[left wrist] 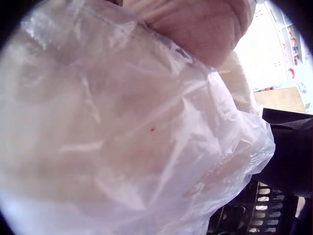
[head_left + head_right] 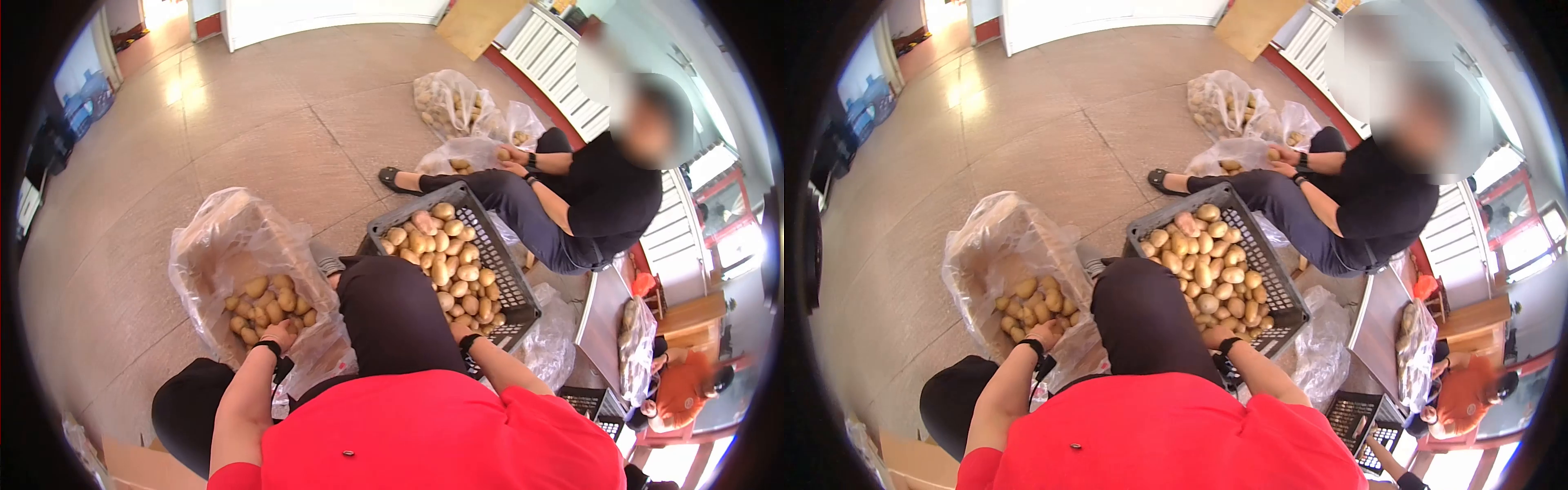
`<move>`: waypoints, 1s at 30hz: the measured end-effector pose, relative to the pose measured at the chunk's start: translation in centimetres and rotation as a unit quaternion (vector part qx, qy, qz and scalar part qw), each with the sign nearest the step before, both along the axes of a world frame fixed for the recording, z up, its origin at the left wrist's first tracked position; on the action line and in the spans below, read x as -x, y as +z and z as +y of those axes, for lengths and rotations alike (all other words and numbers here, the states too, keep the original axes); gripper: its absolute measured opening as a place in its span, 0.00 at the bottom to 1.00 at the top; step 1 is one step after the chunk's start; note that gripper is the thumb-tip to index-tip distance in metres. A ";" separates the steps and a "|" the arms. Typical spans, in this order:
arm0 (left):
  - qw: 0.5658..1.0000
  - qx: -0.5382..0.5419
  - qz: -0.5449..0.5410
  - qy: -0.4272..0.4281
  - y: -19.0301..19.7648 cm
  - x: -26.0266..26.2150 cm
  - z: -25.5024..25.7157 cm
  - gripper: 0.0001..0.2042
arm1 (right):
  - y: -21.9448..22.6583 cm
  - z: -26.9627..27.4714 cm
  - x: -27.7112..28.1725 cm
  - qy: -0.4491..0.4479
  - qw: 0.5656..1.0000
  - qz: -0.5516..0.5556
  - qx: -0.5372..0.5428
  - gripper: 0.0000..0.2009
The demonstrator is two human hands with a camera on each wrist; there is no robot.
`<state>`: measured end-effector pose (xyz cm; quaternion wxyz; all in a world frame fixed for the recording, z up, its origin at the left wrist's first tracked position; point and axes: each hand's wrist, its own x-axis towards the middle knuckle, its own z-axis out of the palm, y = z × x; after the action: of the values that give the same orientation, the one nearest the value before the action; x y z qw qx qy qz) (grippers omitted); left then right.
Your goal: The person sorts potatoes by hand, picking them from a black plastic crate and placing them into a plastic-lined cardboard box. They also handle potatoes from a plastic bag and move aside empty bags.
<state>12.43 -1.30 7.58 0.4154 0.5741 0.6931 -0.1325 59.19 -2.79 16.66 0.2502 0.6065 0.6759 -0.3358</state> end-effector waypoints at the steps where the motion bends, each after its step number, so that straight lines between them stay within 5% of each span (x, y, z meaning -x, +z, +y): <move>1: 1.000 -0.003 -0.004 -0.002 0.3 0.1 0.0 0.28 | -0.5 -0.1 -0.9 0.013 0.999 0.039 -0.013 0.20; 3: 1.000 -0.006 -0.004 -0.004 0.6 -0.1 -0.2 0.27 | -10.4 -1.2 -5.7 -0.092 0.994 -0.017 -0.051 0.24; 4: 1.000 -0.007 0.001 -0.001 0.9 -0.3 -0.1 0.27 | -7.7 -0.6 -5.5 0.001 0.992 0.023 -0.121 0.26; 5: 1.000 -0.020 -0.011 -0.017 1.3 -0.2 0.1 0.27 | -10.5 -1.2 -7.2 -0.077 0.979 0.071 -0.177 0.26; 7: 0.999 -0.025 -0.020 -0.030 1.1 0.0 -0.2 0.25 | -10.4 -0.9 -9.1 -0.113 0.972 0.160 -0.131 0.25; 8: 0.999 -0.021 -0.017 -0.032 0.2 0.2 -0.1 0.25 | -2.1 -1.1 -4.6 -0.240 0.941 0.218 -0.093 0.21; 10: 0.995 0.009 -0.017 -0.100 -1.2 0.6 0.3 0.24 | 0.8 -1.1 -3.5 -0.273 0.901 0.330 -0.065 0.16; 11: 0.995 0.004 0.007 -0.099 -1.6 0.6 0.3 0.23 | 1.3 -1.1 -3.7 -0.267 0.878 0.396 -0.046 0.16; 12: 0.994 -0.003 0.028 -0.106 -1.9 0.5 0.0 0.22 | 2.8 -0.8 -3.0 -0.402 0.847 0.347 -0.004 0.18; 13: 0.995 -0.005 0.018 -0.101 -1.7 0.5 0.1 0.22 | -0.9 -0.7 -6.0 -0.431 0.810 0.395 0.051 0.21; 17: 0.998 0.006 0.021 -0.051 0.2 0.1 0.5 0.20 | 3.1 -0.6 -3.0 -0.454 0.735 0.499 0.073 0.24; 20: 0.996 0.025 0.036 -0.084 -0.8 -0.1 1.1 0.20 | 4.7 0.2 -2.3 -0.457 0.757 0.444 0.145 0.17; 25: 0.996 0.039 0.058 -0.063 0.6 -0.4 0.7 0.20 | 5.5 1.0 0.7 -0.441 0.747 0.493 0.064 0.19; 27: 0.995 0.041 0.062 -0.061 0.6 -0.4 0.7 0.20 | 2.6 2.3 -1.1 -0.517 0.667 0.528 0.093 0.19; 30: 0.998 0.006 0.038 -0.052 1.5 -0.8 1.2 0.20 | 4.5 4.9 -0.8 -0.511 0.676 0.514 0.134 0.17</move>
<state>13.20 -0.09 9.05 0.3849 0.6013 0.6769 -0.1794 60.02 2.14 21.18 -0.2686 0.5485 0.2306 -0.7575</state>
